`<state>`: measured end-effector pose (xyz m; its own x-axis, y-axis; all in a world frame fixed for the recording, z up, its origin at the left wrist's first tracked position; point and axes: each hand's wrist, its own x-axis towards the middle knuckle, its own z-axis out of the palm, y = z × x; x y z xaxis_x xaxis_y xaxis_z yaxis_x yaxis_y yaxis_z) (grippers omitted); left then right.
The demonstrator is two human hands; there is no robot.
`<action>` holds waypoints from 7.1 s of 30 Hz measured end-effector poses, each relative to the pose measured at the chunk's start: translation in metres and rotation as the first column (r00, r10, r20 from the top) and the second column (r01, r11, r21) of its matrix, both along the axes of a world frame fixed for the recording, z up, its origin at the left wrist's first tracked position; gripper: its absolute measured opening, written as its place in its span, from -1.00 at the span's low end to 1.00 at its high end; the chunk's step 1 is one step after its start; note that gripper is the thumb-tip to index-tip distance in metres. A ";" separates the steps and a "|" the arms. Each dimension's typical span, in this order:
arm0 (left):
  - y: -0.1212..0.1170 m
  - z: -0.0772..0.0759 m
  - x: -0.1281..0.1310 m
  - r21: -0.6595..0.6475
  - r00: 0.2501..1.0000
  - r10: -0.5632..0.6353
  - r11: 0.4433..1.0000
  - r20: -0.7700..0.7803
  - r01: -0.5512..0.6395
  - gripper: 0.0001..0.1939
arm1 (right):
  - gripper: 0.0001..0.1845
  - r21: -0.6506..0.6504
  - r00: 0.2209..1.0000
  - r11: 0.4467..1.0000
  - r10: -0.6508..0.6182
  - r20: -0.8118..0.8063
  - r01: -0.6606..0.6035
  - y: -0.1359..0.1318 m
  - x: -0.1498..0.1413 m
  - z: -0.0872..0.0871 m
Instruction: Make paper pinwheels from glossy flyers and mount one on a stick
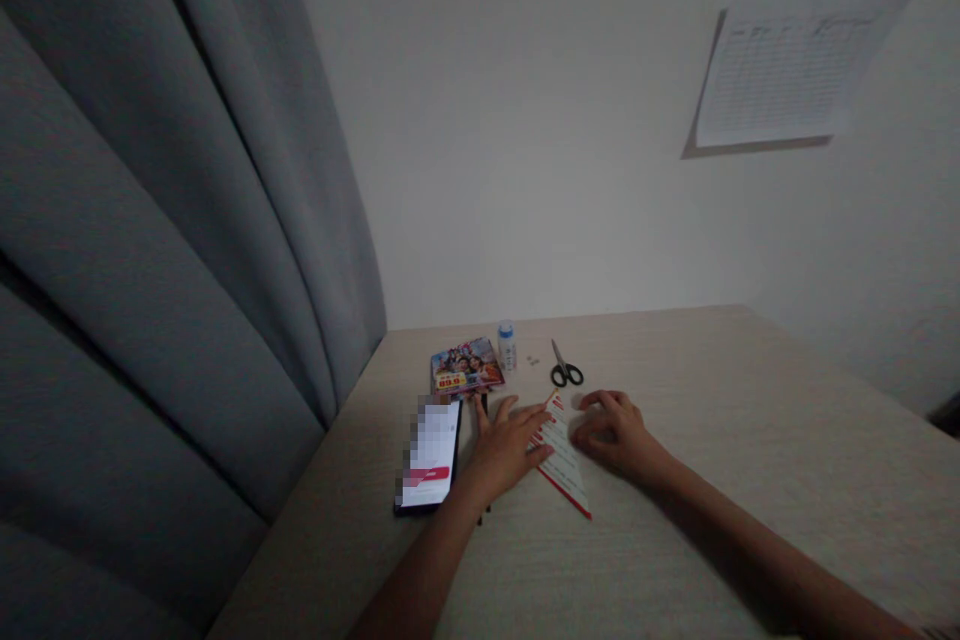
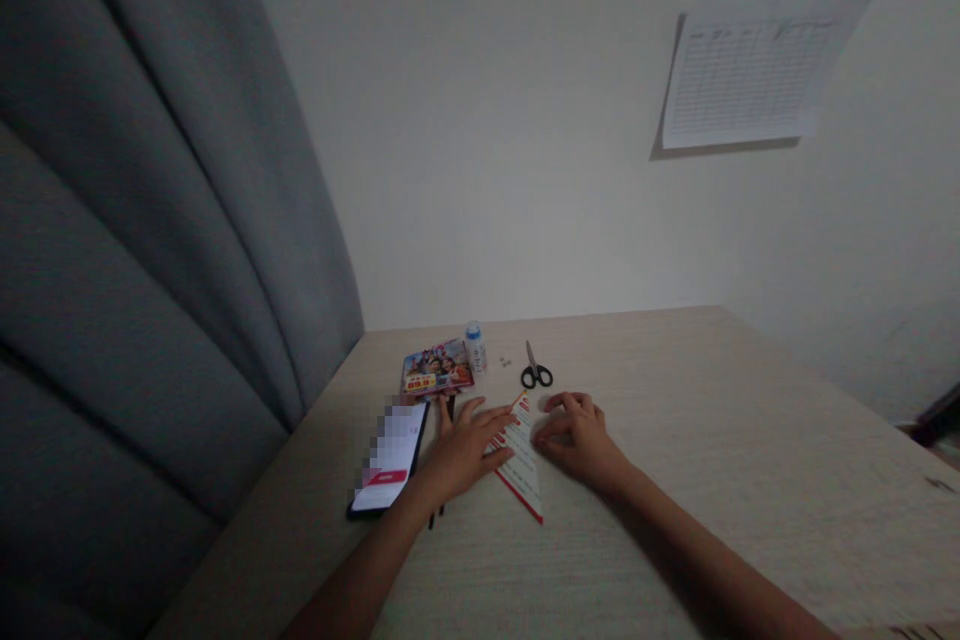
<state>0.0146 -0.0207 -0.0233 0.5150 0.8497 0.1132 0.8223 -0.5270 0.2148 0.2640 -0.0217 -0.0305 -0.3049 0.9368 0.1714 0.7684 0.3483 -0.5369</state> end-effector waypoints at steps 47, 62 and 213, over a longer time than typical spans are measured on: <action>0.001 -0.001 -0.004 -0.071 1.000 0.002 0.997 0.022 0.000 -0.46 | -0.77 0.174 0.918 0.919 -0.377 0.122 0.354 0.043 -0.030 0.001; 0.001 -0.003 -0.003 -0.064 1.000 0.016 0.998 0.010 -0.015 -0.45 | -0.87 0.133 0.961 0.973 -0.210 0.178 0.188 0.058 -0.034 0.011; 0.007 0.012 -0.013 -0.147 0.992 0.102 0.983 -0.077 -0.113 -0.48 | -0.65 0.087 0.929 0.957 -0.291 0.228 0.278 0.039 -0.024 0.004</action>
<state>0.0014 -0.0140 -0.0117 0.4217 0.9052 -0.0527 0.8880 -0.4006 0.2259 0.2401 0.0174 -0.0267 -0.0645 0.9818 0.1785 0.9417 0.1191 -0.3147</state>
